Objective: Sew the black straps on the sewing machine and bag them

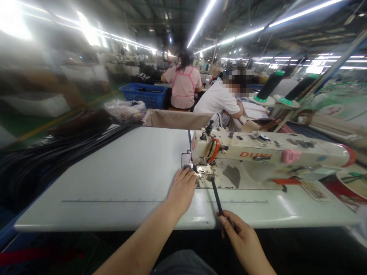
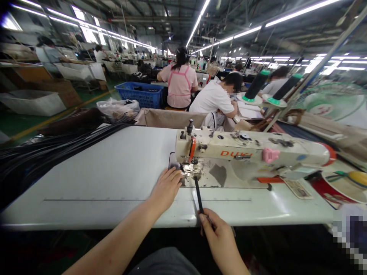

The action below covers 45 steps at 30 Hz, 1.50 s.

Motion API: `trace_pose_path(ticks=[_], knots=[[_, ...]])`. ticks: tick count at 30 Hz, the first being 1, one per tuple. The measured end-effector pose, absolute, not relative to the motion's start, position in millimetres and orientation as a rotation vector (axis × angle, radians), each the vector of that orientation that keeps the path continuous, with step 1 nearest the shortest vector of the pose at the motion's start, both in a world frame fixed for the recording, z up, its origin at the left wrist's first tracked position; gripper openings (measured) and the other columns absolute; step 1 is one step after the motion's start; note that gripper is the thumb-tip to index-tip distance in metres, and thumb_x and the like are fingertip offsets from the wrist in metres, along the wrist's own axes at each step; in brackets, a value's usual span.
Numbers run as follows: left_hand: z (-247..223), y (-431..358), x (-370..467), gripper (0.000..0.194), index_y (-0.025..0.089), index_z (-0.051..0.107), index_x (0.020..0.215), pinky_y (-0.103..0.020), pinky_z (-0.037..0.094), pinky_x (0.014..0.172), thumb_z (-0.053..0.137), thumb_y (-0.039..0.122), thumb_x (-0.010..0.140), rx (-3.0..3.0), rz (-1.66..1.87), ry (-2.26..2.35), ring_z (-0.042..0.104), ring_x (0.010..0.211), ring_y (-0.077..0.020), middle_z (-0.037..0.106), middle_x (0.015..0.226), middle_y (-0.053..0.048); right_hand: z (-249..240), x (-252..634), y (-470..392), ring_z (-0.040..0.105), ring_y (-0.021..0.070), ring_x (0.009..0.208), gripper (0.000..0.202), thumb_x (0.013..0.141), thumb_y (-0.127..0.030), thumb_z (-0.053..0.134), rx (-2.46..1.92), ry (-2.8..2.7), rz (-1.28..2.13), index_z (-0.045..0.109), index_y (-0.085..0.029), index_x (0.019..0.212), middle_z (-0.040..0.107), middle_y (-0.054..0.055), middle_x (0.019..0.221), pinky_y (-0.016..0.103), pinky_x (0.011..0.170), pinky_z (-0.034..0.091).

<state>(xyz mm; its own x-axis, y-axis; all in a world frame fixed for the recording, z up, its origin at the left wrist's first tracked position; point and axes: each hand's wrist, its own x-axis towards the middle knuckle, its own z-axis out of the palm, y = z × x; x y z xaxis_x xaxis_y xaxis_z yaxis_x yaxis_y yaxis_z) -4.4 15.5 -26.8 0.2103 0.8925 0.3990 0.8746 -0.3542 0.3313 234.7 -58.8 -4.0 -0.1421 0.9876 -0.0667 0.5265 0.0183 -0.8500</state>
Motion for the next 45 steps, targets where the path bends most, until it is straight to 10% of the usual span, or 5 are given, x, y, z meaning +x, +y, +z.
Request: trace_pose_path(ticks=[12,23,34,45], knots=[[-28.3,19.4,-7.9,0.028,0.022,0.061,0.126,-0.054,0.034,0.124,0.051,0.019,0.1,2.284,0.931,1.74,0.047,0.146,-0.0269,0.062,0.144,-0.009,1.1,215.6,-51.3,0.066,0.0225,0.063,0.047,0.096,-0.056,0.05,-1.537,-1.725,1.084,0.073,-0.017,0.107,0.069,0.003,0.064,0.031,0.065,0.052],[-16.2,100.3,-33.4,0.042,0.018,0.061,0.137,-0.05,0.03,0.125,0.053,0.023,0.096,2.061,0.63,1.911,0.039,0.15,-0.0323,0.055,0.152,-0.013,18.9,181.4,-32.3,0.073,0.0289,0.106,0.053,0.097,-0.037,0.042,-1.528,-1.932,1.058,0.058,-0.022,0.146,0.077,0.011,0.114,0.038,0.093,0.053],[-4.8,153.6,-26.7,0.071,0.025,0.047,0.151,-0.056,0.018,0.127,0.07,0.042,0.085,2.013,0.606,1.931,0.034,0.153,-0.0348,0.049,0.158,-0.013,20.8,164.6,-10.5,0.072,0.0289,0.103,0.05,0.098,-0.032,0.047,-1.677,-1.968,1.034,0.063,-0.017,0.142,0.078,0.014,0.111,0.038,0.095,0.05],[-3.5,158.3,-29.4,0.059,0.02,0.055,0.141,-0.065,0.018,0.122,0.073,0.035,0.087,2.026,0.702,1.849,0.04,0.148,-0.0378,0.058,0.149,-0.015,18.8,163.1,-10.4,0.074,0.0272,0.087,0.049,0.099,-0.032,0.046,-1.738,-1.974,0.98,0.063,-0.018,0.143,0.079,0.009,0.09,0.036,0.086,0.052]])
